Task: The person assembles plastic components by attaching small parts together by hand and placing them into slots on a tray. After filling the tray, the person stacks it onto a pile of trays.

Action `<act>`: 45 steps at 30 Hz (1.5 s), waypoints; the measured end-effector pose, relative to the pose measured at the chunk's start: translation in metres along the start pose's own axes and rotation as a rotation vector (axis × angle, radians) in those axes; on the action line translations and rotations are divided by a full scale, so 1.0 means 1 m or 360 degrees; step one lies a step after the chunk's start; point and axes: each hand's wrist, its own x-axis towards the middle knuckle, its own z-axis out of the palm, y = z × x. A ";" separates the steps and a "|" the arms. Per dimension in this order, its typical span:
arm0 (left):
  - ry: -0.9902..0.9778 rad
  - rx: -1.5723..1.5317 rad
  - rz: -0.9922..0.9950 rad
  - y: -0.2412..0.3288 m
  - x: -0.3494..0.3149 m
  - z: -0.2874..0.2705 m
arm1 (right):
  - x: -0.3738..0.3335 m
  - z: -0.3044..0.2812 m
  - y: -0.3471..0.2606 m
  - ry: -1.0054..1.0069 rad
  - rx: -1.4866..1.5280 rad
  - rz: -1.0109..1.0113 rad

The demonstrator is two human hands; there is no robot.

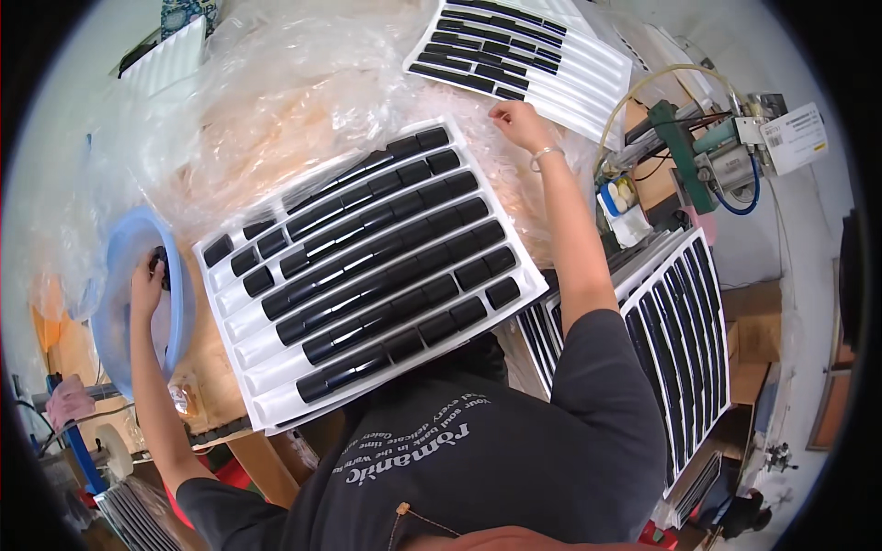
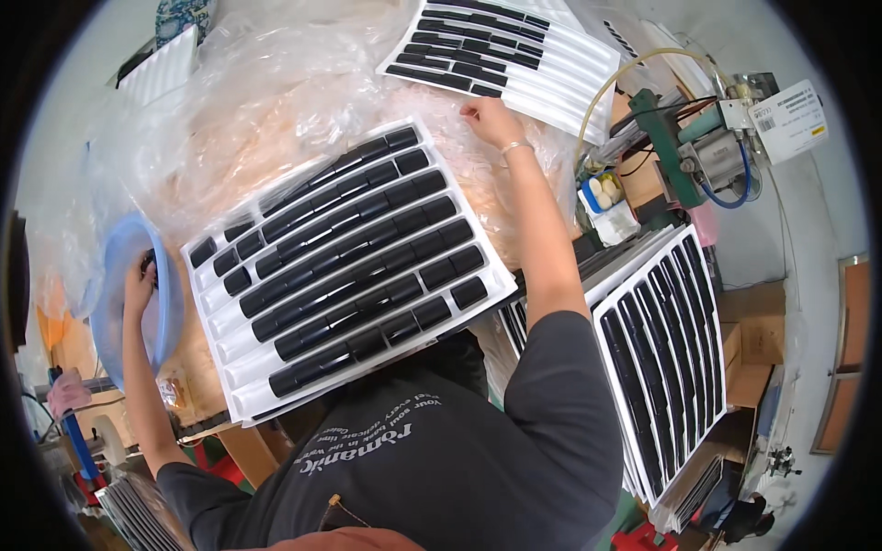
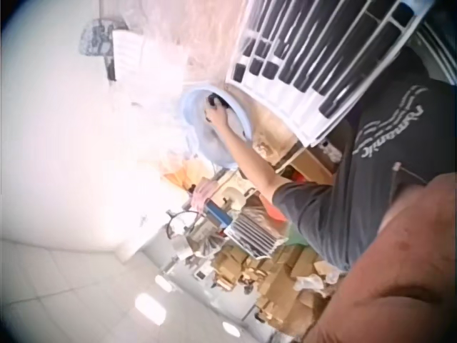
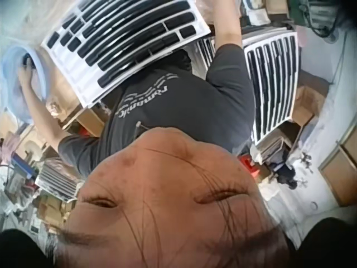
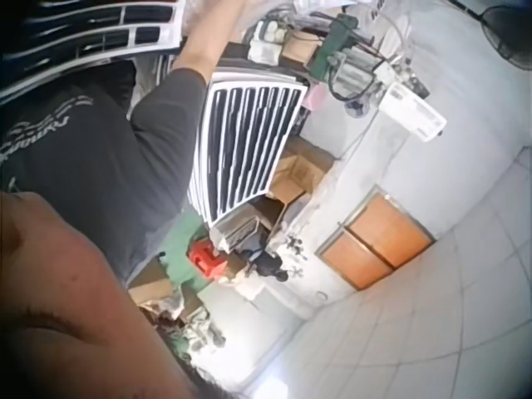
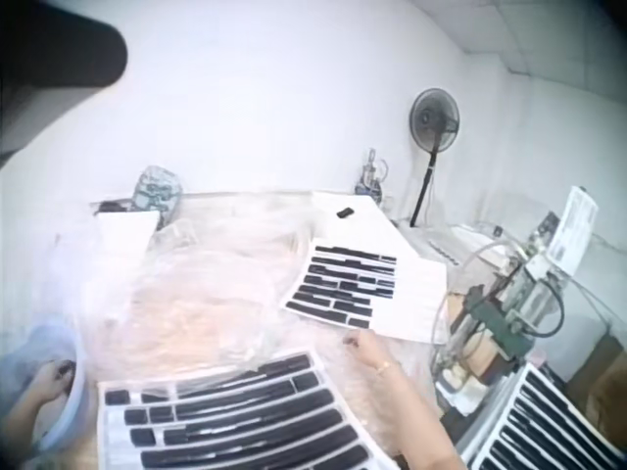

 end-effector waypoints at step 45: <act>-0.0335 -0.0111 -0.0556 0.058 -0.065 -0.040 | -0.157 -0.141 -0.222 0.0757 -0.0060 -0.0803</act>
